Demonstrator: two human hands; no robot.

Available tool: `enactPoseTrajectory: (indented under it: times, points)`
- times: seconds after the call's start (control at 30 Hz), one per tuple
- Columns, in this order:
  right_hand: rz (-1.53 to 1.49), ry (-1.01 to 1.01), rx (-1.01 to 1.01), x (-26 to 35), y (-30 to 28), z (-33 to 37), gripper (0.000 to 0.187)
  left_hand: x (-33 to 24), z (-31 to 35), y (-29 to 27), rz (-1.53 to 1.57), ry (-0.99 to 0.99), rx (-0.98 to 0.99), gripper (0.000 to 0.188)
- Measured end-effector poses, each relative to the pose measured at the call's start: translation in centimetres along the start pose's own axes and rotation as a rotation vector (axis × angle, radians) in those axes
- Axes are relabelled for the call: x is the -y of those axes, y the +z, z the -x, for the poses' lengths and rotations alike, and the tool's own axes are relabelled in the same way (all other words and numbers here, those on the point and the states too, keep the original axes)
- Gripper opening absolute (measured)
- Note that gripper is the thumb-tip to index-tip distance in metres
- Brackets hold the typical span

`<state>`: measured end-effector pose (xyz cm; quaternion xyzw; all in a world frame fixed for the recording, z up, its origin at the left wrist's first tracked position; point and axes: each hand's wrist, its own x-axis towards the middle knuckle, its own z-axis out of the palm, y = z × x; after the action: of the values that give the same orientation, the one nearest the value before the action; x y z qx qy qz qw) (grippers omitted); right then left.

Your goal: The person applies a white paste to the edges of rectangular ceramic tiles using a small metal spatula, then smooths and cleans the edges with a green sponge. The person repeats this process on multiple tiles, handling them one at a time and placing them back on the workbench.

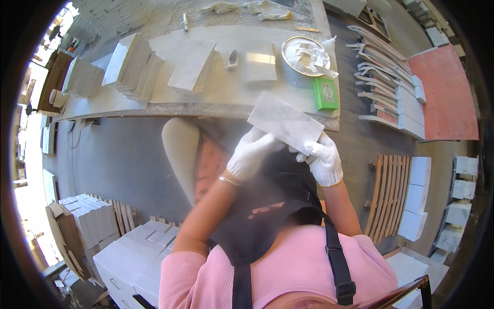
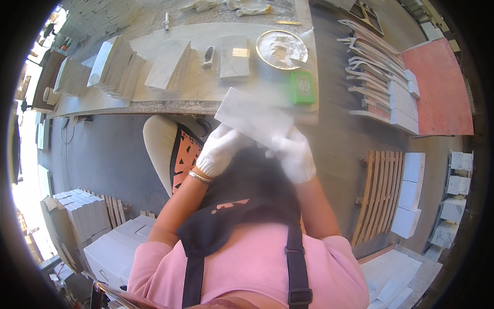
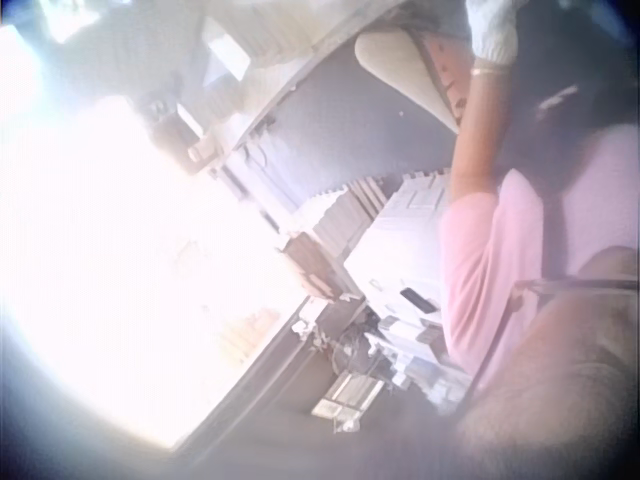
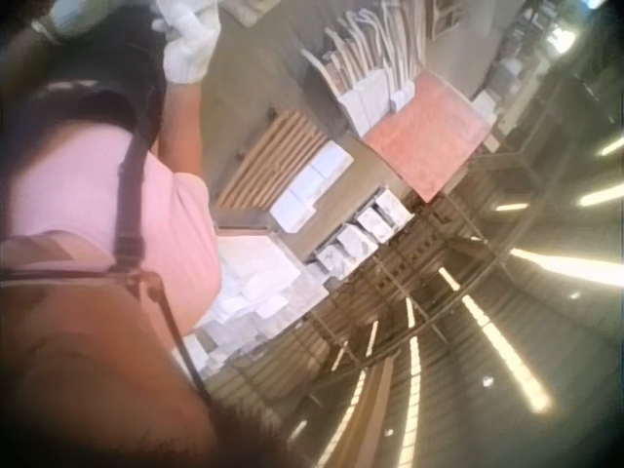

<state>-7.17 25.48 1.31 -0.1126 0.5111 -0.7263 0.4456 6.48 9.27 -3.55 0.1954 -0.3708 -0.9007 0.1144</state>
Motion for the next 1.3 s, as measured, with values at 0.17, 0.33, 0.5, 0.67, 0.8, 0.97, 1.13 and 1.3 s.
enactPoseTrajectory:
  times: [0.17,0.33,0.5,0.67,0.8,0.97,1.13,1.3]
  points:
    - [0.063,0.04,-0.024,-1.6,0.8,0.4,0.066,-0.8,0.3,0.7,-0.101,0.09,-0.14,0.041]
    - [0.012,0.041,-0.051,-1.9,0.5,0.9,0.068,-1.5,-0.5,-1.0,0.016,0.132,-0.336,0.044]
    - [-0.048,0.078,-0.026,-2.1,0.5,1.0,0.072,-1.7,-0.6,-1.5,0.226,0.101,-0.352,0.058]
    - [-0.051,0.096,-0.037,-2.7,1.1,1.0,0.069,0.1,0.5,-0.4,-0.097,0.131,-0.056,0.045]
    - [0.141,0.123,-0.066,-3.1,1.2,0.9,0.063,0.4,-0.4,-0.5,0.213,0.06,-0.134,0.034]
    - [0.274,-0.012,-0.17,-2.8,1.1,0.2,0.052,-0.1,-0.5,-0.3,0.302,0.089,-0.158,0.023]
    - [0.444,-0.064,-0.223,-2.5,2.0,0.0,0.07,0.0,-0.5,-0.2,0.337,0.092,-0.202,0.021]
    - [0.408,0.017,-0.179,-2.6,2.3,0.2,0.093,0.7,-0.8,-0.9,0.315,0.117,-0.226,0.018]
